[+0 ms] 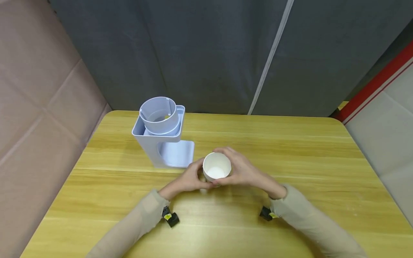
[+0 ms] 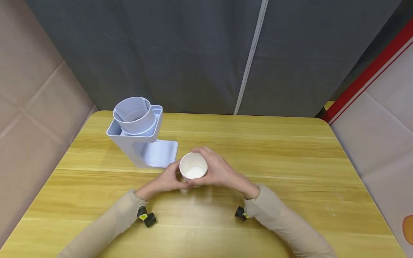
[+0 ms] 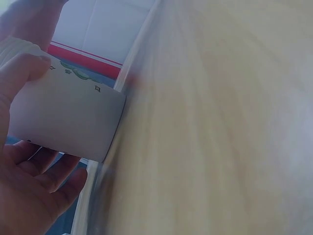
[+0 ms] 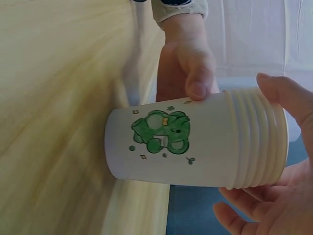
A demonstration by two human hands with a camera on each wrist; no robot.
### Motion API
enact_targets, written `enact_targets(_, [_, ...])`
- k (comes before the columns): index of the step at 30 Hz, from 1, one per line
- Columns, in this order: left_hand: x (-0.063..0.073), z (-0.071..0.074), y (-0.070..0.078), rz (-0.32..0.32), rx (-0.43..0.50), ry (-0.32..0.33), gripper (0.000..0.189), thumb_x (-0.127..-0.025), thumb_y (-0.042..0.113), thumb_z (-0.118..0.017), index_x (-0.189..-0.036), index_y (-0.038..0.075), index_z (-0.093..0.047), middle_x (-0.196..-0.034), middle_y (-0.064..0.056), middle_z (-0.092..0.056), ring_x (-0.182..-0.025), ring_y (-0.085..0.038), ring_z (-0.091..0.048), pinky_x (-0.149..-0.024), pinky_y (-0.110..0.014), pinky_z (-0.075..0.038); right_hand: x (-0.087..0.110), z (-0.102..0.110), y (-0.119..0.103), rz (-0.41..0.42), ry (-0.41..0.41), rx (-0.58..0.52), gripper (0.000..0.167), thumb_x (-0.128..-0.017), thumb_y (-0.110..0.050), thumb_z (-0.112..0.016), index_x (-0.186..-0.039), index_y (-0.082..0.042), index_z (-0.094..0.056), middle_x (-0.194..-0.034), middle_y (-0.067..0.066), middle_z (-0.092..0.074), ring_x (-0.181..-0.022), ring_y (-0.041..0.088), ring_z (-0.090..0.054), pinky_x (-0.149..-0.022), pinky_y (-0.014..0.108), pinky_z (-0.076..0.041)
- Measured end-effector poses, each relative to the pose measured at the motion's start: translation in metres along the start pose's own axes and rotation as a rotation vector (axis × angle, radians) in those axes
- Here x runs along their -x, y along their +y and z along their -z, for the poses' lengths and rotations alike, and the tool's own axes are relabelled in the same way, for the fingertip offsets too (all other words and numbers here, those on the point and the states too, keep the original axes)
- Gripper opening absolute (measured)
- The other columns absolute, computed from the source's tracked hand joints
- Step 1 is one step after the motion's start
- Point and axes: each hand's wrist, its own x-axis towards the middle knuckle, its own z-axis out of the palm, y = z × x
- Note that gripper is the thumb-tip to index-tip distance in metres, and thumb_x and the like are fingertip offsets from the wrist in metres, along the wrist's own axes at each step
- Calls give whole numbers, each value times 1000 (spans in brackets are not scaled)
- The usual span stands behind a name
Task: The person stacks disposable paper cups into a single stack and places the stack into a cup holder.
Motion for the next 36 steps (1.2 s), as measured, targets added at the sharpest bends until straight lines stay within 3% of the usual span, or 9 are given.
enact_targets(5, [0, 0, -1, 1, 8, -4, 76, -66, 2, -81, -132, -6, -43, -125, -19, -54, -114, -30, -52, -97, -38, -43, 1, -3, 3, -15, -3, 1, 81, -65, -28, -85, -129, 1, -46, -119, 13, -55, -104, 28, -54, -83, 48, -48])
enact_targets(14, [0, 0, 1, 16, 12, 1, 76, -65, -1, -80, -131, -5, -44, -126, -19, -54, -117, -30, -50, -100, -40, -40, 6, -6, 9, -32, 12, -1, 92, -63, -29, -87, -135, 2, -40, -131, 16, -50, -116, 30, -50, -94, 51, -42])
enact_targets(22, [0, 0, -5, 14, -1, 9, 76, -65, 3, -81, -132, -3, -45, -126, -16, -55, -116, -28, -51, -100, -39, -41, 7, -7, 12, -8, 24, -24, 87, -63, -23, -87, -132, 4, -42, -127, 15, -53, -113, 31, -51, -92, 51, -43])
enact_targets(36, [0, 0, -1, 28, -18, 19, 75, -64, 3, -83, -130, -2, -47, -124, -14, -56, -115, -26, -52, -98, -37, -42, 9, -11, 16, -10, 52, -77, 83, -64, -18, -86, -132, 2, -43, -126, 16, -53, -113, 30, -51, -92, 50, -43])
